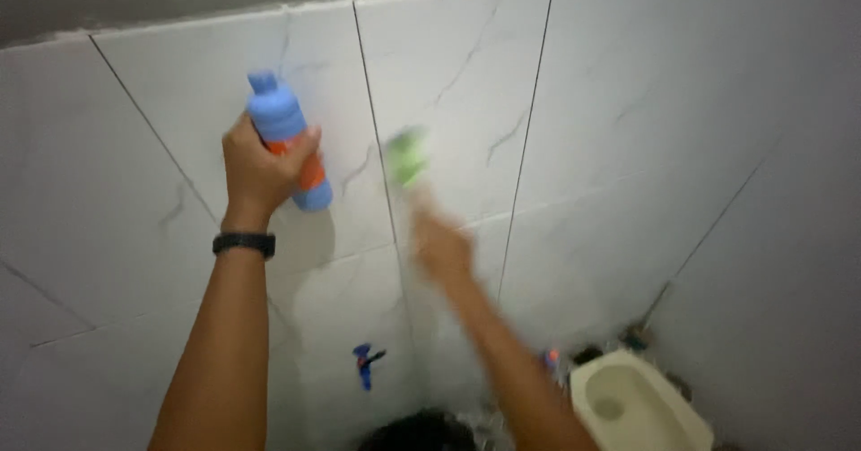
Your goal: Scrubbing bathroom wall tiles with a brush and cleaning solution.
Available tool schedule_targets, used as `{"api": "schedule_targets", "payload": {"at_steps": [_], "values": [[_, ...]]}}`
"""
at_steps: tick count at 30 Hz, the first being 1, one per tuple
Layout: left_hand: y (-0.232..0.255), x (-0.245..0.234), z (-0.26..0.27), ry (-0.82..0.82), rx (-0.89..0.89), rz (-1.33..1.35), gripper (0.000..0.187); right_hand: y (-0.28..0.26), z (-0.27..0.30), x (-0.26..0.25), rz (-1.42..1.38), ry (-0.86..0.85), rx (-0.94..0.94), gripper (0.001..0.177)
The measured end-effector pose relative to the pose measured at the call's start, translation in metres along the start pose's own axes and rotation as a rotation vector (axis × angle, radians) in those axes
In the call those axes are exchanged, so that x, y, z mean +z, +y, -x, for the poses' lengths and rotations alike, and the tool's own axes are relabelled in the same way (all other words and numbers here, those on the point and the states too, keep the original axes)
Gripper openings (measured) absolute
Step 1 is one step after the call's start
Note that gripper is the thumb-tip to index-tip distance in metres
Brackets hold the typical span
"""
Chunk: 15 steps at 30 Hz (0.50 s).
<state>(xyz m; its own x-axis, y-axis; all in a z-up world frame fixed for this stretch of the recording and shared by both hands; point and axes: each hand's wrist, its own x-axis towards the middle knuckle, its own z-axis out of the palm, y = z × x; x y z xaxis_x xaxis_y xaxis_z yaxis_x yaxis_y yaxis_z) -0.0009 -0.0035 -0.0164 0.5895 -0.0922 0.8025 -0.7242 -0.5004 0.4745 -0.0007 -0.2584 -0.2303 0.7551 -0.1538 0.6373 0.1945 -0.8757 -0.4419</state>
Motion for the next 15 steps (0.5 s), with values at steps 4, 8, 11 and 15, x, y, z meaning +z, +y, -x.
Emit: {"api": "schedule_targets", "payload": {"at_steps": [4, 8, 11, 15], "values": [[-0.003, 0.005, 0.027, 0.041, 0.033, -0.058, 0.03, -0.039, 0.019, -0.022, 0.106, -0.343, -0.158, 0.063], [-0.015, 0.008, 0.032, 0.006, 0.054, -0.073, 0.031, 0.086, -0.028, -0.022, 0.207, 0.077, -0.047, 0.036], [-0.03, 0.007, 0.036, -0.047, 0.017, -0.085, 0.03, 0.132, -0.047, -0.069, 0.07, 0.217, 0.151, 0.044], [-0.014, 0.006, 0.037, -0.038, -0.012, 0.039, 0.028, 0.123, -0.044, -0.089, -0.26, 0.252, 0.387, 0.049]]}}
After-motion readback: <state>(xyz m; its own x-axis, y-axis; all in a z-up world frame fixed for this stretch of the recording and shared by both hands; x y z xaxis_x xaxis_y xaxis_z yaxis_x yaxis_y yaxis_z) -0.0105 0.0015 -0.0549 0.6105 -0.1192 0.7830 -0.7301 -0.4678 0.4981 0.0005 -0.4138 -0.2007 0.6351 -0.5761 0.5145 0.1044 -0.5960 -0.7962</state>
